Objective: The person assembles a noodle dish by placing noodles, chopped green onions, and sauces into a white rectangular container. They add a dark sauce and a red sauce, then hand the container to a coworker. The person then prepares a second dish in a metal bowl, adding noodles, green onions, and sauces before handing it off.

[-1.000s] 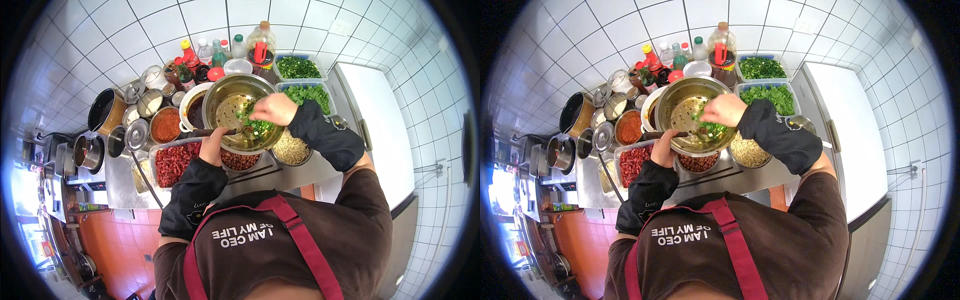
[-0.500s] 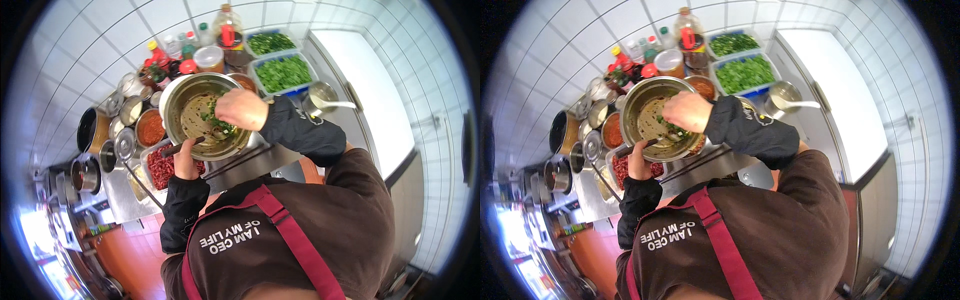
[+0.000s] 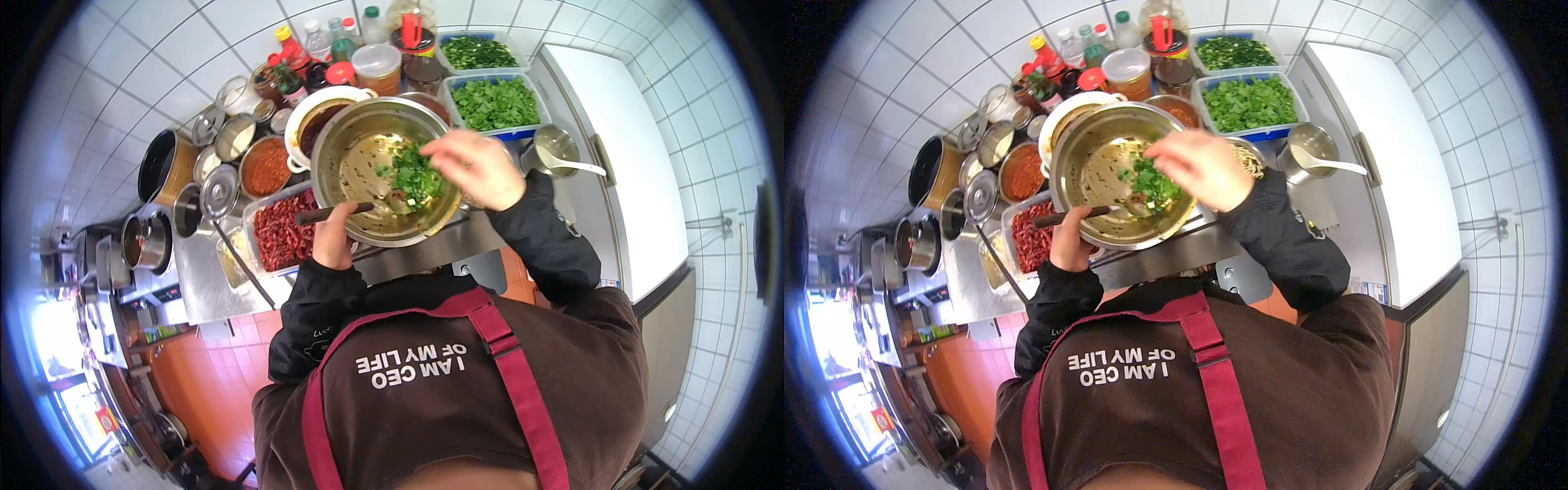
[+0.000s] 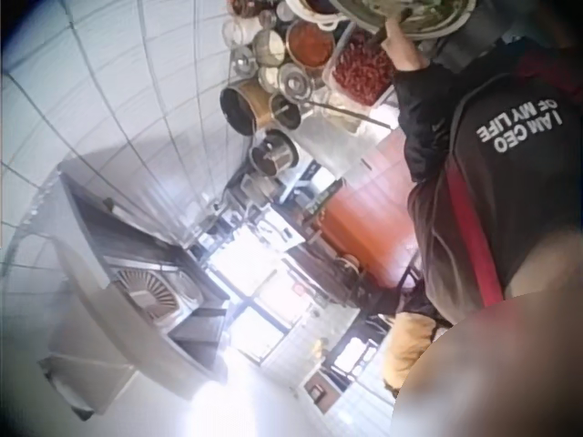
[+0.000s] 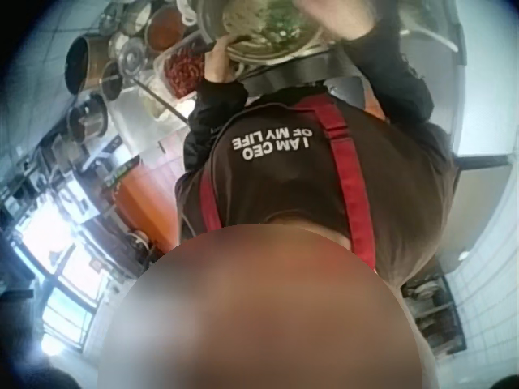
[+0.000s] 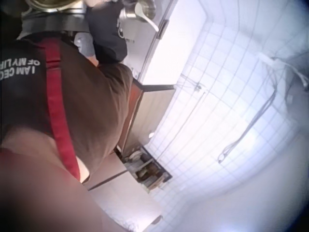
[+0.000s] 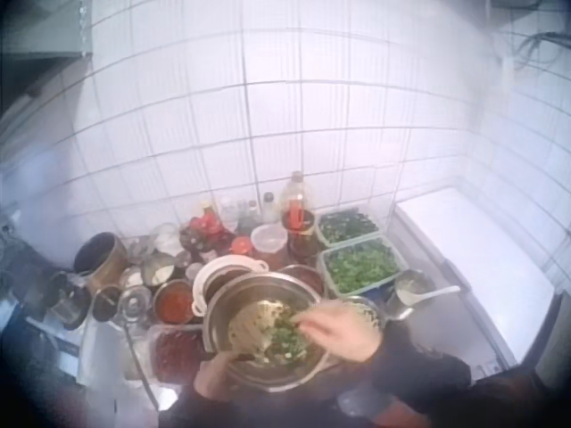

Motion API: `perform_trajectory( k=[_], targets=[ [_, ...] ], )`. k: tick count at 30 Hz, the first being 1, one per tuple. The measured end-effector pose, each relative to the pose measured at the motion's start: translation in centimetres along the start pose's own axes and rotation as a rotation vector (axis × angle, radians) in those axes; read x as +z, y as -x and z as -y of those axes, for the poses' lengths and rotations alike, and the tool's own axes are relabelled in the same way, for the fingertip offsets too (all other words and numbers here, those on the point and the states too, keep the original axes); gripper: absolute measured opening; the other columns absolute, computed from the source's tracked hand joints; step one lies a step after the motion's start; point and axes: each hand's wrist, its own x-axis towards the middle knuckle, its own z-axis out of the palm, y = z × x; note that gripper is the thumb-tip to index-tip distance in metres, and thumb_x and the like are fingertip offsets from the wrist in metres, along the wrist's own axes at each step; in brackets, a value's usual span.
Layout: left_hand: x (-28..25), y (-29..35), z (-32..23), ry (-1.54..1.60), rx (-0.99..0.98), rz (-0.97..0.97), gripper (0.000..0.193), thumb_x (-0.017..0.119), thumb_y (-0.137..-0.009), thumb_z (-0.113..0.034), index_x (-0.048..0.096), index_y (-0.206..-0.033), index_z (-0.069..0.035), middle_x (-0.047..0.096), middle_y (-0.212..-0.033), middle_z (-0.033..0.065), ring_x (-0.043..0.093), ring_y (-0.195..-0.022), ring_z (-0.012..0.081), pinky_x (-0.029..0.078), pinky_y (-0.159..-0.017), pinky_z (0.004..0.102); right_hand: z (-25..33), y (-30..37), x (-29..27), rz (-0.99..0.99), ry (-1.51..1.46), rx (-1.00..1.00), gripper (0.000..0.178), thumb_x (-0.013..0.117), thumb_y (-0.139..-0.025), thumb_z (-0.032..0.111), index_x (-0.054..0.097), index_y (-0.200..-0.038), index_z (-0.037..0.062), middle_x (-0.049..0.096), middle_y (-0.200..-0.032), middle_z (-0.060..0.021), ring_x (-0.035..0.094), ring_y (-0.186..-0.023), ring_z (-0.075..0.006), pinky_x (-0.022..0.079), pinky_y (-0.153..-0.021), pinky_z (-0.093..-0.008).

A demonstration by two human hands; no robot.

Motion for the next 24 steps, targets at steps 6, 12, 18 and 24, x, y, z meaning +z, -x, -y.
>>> perform_trajectory(
  k=[6, 12, 18, 24],
  targets=[
    [-7.6, 3.2, -0.8, 0.306, 0.287, -0.241, 0.032, 0.055, -0.079, -0.015, 0.052, -0.106, 0.001, 0.059, -0.1, 0.0105, 0.059, -0.089, 0.0211, 0.049, -0.076, 0.0325, -2.5, -0.6, 0.9, -0.06, -0.183, 0.246, 0.01, 0.057, -0.082, 0.006, 0.062, -0.09, 0.0004, 0.059, -0.082, -0.0034, 0.054, -0.072, -0.0105, 0.042, -0.064, -0.0225],
    [-13.7, 7.9, -0.6, 0.436, 0.362, -0.399, 0.035, 0.058, -0.078, -0.016, 0.05, -0.107, 0.001, 0.057, -0.103, 0.009, 0.055, -0.095, 0.0206, 0.044, -0.085, 0.0339, -5.4, -1.7, 5.4, 0.113, 0.084, 0.234, 0.011, 0.055, -0.078, 0.009, 0.061, -0.086, 0.005, 0.061, -0.083, -0.0103, 0.06, -0.075, -0.026, 0.047, -0.064, -0.0336],
    [-15.3, 9.7, 0.9, 0.474, 0.362, -0.531, 0.044, 0.057, -0.078, -0.02, 0.045, -0.116, -0.002, 0.053, -0.11, 0.0097, 0.054, -0.099, 0.0231, 0.045, -0.084, 0.037, -10.9, -3.7, 8.9, 0.106, 0.289, 0.418, 0.025, 0.059, -0.077, 0.028, 0.062, -0.093, 0.0082, 0.062, -0.086, -0.0113, 0.06, -0.08, -0.0287, 0.046, -0.07, -0.0384],
    [-16.1, 9.9, 1.1, 0.5, 0.336, -0.524, 0.044, 0.056, -0.078, -0.019, 0.044, -0.116, -0.001, 0.053, -0.11, 0.0112, 0.055, -0.098, 0.0238, 0.048, -0.083, 0.0366, -16.4, -8.0, 13.1, 0.056, -0.32, 0.772, 0.044, 0.06, -0.081, 0.034, 0.055, -0.108, 0.0, 0.062, -0.082, -0.0095, 0.056, -0.058, -0.0147, 0.045, -0.049, -0.0281]
  ],
)
